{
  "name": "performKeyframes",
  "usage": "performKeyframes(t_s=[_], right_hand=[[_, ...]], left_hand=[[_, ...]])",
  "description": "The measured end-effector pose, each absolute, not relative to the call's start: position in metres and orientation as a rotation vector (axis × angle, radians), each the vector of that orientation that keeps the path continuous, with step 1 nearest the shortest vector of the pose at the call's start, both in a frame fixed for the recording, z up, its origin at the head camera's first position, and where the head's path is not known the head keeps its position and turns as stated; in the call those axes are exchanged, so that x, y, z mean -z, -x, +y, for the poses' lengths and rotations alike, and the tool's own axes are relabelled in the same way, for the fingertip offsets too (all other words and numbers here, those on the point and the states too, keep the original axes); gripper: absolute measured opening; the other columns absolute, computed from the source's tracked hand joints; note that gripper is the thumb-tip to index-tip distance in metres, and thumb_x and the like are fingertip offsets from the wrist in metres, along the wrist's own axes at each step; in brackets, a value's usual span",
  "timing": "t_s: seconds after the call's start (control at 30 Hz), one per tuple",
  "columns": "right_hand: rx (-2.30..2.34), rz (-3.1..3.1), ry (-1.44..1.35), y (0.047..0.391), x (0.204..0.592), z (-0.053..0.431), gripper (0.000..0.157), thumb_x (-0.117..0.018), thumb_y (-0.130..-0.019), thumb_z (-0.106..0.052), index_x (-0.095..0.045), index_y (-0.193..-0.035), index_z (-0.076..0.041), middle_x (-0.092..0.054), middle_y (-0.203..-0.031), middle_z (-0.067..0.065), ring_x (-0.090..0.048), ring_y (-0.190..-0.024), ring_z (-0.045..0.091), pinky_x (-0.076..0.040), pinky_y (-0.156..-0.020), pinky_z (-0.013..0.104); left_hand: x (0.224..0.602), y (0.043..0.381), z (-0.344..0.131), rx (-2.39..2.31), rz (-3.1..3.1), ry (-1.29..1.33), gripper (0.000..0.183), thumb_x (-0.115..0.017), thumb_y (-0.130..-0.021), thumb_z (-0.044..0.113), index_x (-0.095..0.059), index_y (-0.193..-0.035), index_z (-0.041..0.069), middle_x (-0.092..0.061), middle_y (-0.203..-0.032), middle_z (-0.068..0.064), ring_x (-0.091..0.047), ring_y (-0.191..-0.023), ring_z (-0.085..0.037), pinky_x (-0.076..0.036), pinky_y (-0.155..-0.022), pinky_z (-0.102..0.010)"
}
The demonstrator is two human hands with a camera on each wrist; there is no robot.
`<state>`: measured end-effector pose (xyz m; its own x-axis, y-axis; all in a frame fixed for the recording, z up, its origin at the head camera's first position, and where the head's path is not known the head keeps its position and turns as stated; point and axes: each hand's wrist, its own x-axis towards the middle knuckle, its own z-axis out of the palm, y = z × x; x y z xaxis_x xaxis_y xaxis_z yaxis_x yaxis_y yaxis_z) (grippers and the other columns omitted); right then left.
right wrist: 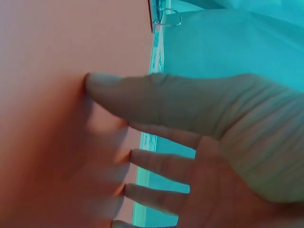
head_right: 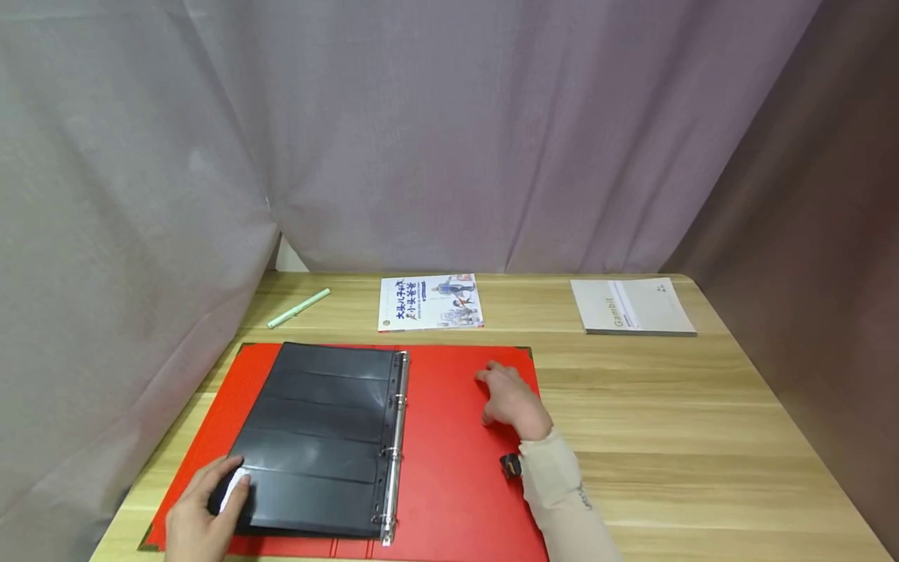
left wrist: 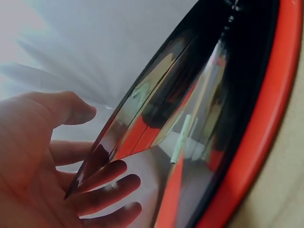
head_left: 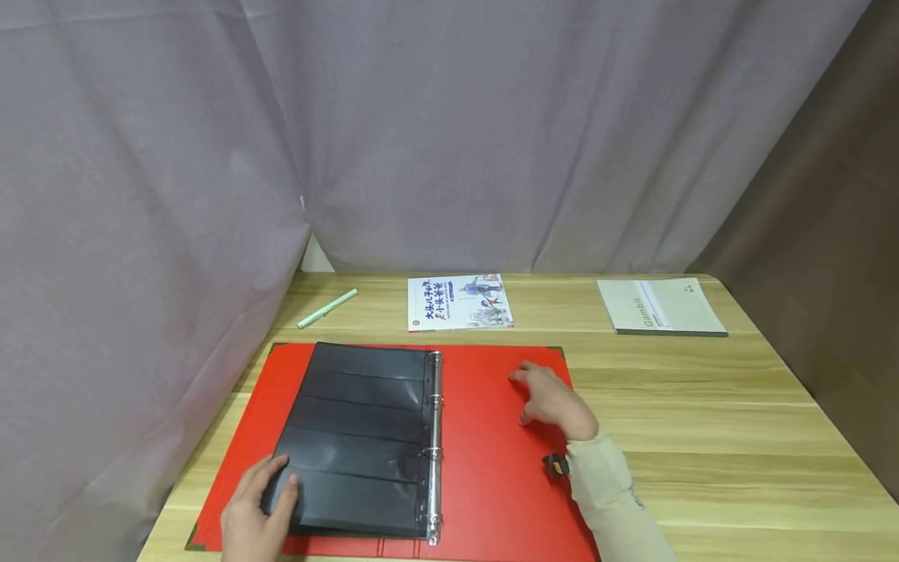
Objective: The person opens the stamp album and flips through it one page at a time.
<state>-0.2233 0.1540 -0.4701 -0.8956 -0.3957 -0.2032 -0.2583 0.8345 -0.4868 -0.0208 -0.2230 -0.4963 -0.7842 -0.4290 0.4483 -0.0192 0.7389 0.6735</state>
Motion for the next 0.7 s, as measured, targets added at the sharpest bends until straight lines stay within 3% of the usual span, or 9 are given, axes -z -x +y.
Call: performKeyframes(t_s=[0.13,0.2,0.27,0.7], right_hand=[[0.640,2.742,0.480,0.223,0.471,0.151,0.070,-0.084,-0.068,0.006,-0.061,-0.134,0.004,-0.040,-0.150,0.031,-0.036,-0.135,0.053,-0.045,-0.101,0.056],[0.646,2.742,0.470,0.222,0.473,0.149,0.070,-0.084,-0.068,0.006,-0.061,-0.134,0.003,-0.040,-0.151,0.030,-0.036,-0.135,0.053,-0.046,-0.101,0.056],[0.648,2.744,0.466,0.222,0.474,0.148,0.070,-0.084,-0.068,0.006,-0.061,-0.134,0.003,-0.040,-0.151,0.030,-0.036,-0.135,0.053,-0.046,-0.100,0.056],[0.644,2.733,0.487,0.227,0.476,0.140,0.069,-0.085,-0.071,0.004,-0.060,-0.135,0.003,-0.039,-0.152,0.029,-0.036,-0.136,0.052,-0.044,-0.103,0.057]], left_hand=[[0.500,0.021,-0.227,0.911,-2.413,-0.369,0.029,-0.074,-0.084,0.006,-0.073,-0.113,0.000,-0.069,-0.116,-0.020,-0.066,-0.106,-0.041,-0.046,-0.093,-0.031],[0.500,0.021,-0.229,0.928,-2.458,-0.382,0.030,-0.072,-0.087,0.008,-0.072,-0.115,-0.001,-0.068,-0.117,-0.023,-0.065,-0.108,-0.045,-0.048,-0.091,-0.050],[0.500,0.021,-0.232,0.940,-2.523,-0.415,0.031,-0.070,-0.090,0.011,-0.070,-0.117,-0.003,-0.067,-0.120,-0.027,-0.063,-0.110,-0.049,-0.047,-0.092,-0.060],[0.498,0.034,-0.238,0.911,-2.904,-0.587,0.043,-0.066,-0.094,0.020,-0.063,-0.118,-0.016,-0.056,-0.127,-0.039,-0.052,-0.116,-0.059,-0.042,-0.097,-0.067]])
